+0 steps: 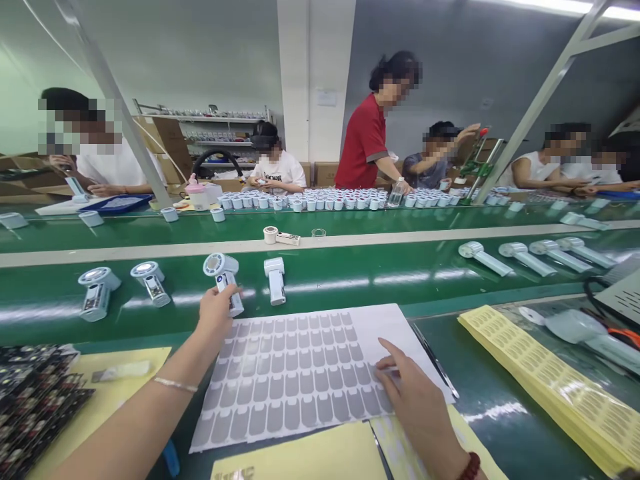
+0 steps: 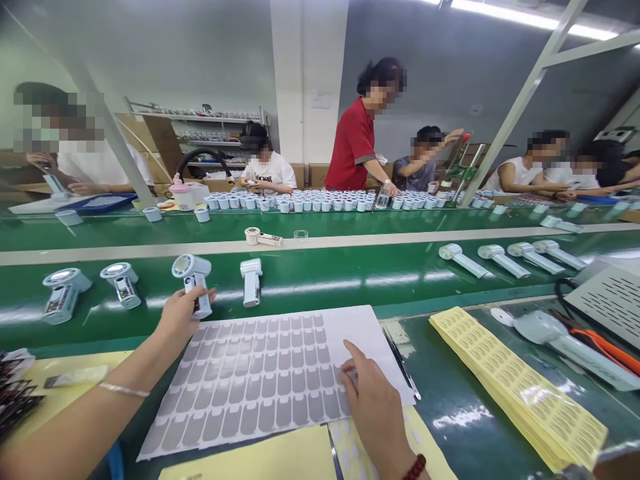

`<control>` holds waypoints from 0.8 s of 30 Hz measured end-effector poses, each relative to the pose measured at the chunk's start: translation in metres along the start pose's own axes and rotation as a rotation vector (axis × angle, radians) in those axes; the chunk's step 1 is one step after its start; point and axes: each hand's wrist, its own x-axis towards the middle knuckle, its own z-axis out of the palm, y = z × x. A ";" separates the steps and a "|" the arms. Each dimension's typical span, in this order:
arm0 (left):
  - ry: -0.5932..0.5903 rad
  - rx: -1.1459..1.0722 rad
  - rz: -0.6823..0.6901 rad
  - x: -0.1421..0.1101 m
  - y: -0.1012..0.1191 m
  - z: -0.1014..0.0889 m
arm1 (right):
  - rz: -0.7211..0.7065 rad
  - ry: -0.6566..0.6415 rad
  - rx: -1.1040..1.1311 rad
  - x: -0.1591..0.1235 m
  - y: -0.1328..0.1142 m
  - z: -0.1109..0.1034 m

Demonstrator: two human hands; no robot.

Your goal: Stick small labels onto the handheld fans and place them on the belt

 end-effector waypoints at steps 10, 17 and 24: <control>-0.235 -0.475 -0.491 -0.145 -0.008 -0.060 | 0.358 -0.169 0.816 -0.016 -0.098 -0.044; -0.031 -0.807 -0.796 -0.188 -0.007 -0.059 | 0.342 -0.458 1.297 -0.040 -0.173 -0.022; -0.005 -0.874 -0.861 -0.193 -0.007 -0.064 | 0.377 -0.487 1.274 -0.039 -0.195 -0.020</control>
